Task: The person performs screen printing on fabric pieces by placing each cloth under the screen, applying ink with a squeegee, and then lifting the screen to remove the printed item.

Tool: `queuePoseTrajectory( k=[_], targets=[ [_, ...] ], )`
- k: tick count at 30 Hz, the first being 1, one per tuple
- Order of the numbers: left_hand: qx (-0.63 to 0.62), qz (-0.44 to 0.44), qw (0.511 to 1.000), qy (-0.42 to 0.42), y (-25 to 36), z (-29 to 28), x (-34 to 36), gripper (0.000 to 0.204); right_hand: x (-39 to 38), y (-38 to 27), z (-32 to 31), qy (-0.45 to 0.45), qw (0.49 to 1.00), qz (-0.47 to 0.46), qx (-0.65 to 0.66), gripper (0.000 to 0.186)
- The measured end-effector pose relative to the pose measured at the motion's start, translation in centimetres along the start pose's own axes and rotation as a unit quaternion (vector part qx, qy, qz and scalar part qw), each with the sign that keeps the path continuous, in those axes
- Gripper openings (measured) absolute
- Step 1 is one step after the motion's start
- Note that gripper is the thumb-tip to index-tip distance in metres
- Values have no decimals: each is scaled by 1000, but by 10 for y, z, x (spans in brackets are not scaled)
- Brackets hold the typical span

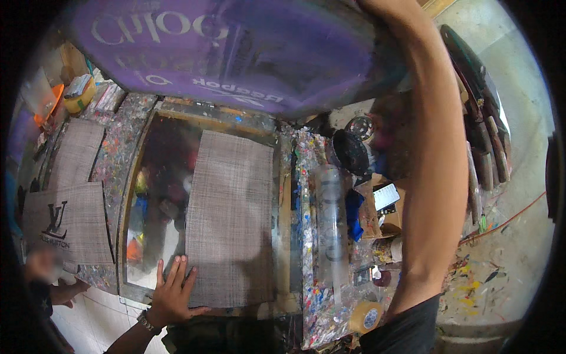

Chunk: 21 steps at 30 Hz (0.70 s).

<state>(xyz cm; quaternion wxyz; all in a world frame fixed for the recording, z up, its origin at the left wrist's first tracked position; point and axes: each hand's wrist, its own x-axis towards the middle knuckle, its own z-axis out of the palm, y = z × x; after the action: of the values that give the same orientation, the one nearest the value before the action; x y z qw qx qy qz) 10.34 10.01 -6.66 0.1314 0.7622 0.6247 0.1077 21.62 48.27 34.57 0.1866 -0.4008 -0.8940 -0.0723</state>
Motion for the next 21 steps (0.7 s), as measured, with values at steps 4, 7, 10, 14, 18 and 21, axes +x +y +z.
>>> queuePoseTrajectory(
  k=[4,7,10,14,18,21],
  targets=[
    [-4,-34,998,-43,3,2,-1,102,-41,-17,10,-13,999,-1,-41,70],
    [-69,-73,995,-10,10,-41,3,110,-96,-51,33,69,997,34,-6,69],
    [-411,-89,843,336,8,-86,18,108,-177,-64,75,173,981,-85,0,51],
    [-620,-219,616,433,19,-76,9,77,-280,-80,131,102,990,-87,36,44],
    [-642,-322,614,327,-6,-4,-26,44,-329,-68,216,-124,987,-83,62,37],
    [-576,-367,661,312,-26,28,-45,48,-325,-84,210,-294,942,-37,155,33]
  ],
)
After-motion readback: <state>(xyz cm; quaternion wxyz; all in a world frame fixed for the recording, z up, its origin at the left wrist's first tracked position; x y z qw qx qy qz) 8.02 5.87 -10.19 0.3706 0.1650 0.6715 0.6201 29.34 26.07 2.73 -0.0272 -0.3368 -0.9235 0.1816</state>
